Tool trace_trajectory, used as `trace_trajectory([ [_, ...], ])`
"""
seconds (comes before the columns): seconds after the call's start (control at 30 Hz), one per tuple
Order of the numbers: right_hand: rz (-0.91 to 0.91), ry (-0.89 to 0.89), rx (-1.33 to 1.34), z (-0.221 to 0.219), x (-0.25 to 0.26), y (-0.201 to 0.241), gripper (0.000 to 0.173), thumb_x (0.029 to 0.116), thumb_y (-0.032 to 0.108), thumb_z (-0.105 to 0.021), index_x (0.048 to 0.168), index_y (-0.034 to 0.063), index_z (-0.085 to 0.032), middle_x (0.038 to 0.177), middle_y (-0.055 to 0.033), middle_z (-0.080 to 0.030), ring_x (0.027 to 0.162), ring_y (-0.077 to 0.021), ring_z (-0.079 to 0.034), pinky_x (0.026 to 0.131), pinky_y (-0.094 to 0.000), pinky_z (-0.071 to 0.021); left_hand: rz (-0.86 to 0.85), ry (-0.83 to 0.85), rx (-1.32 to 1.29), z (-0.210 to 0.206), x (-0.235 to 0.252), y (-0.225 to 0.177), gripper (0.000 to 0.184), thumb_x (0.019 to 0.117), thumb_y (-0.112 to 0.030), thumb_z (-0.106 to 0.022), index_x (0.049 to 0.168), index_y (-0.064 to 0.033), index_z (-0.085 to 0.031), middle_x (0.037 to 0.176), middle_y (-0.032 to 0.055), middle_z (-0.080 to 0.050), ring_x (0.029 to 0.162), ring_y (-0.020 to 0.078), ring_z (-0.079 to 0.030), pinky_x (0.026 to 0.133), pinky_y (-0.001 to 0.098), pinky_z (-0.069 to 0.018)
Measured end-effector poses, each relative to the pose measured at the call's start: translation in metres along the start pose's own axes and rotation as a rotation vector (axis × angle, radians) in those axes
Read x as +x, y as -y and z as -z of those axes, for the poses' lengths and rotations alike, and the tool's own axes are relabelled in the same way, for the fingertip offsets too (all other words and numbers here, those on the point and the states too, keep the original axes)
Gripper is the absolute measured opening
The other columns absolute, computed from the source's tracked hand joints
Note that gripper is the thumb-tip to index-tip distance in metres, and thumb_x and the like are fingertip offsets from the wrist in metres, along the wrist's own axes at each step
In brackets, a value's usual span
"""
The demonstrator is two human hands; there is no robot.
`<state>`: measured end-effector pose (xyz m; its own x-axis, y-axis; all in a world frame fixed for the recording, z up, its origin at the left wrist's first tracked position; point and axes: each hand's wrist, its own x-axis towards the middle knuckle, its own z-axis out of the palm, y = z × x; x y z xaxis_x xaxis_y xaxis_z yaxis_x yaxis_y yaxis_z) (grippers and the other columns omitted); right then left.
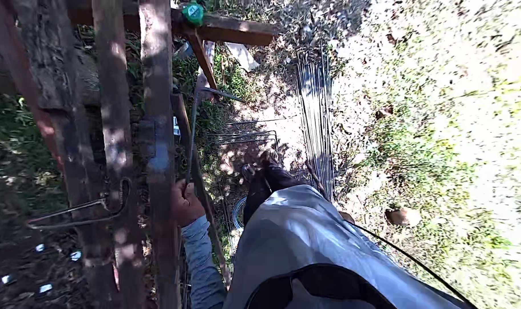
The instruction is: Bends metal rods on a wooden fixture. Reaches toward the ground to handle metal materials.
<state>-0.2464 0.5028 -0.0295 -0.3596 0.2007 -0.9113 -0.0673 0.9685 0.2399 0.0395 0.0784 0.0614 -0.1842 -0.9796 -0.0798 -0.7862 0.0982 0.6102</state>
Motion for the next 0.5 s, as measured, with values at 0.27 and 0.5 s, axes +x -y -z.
trace_trajectory([
  [0.27, -0.076, -0.033, 0.127, -0.042, 0.078, -0.061, 0.062, 0.1057, 0.052, -0.048, 0.131, -0.0018, -0.066, 0.141, -0.026, -0.06, 0.139, -0.0389, -0.052, 0.115, -0.0594, -0.0391, 0.08, 0.645, 0.393, -0.188, -0.056, -0.014, 0.036, 0.1042, -0.032, -0.056, 0.137, -0.0199, -0.064, 0.128, 0.0109, -0.071, 0.114, 0.0312, -0.07, 0.097, 0.0572, -0.0548],
  [0.5, -0.092, -0.031, 0.324, -0.054, 0.108, -0.111, 0.059, 0.1033, 0.052, -0.056, 0.129, 0.0003, -0.068, 0.135, -0.0261, -0.064, 0.134, -0.0401, -0.057, 0.113, -0.06, -0.0407, -0.126, 0.981, 0.449, -0.302, -0.074, -0.052, 0.039, 0.1058, -0.029, -0.051, 0.143, -0.0191, -0.059, 0.141, 0.009, -0.064, 0.13, 0.0271, -0.061, 0.111, 0.0513, -0.0476],
])
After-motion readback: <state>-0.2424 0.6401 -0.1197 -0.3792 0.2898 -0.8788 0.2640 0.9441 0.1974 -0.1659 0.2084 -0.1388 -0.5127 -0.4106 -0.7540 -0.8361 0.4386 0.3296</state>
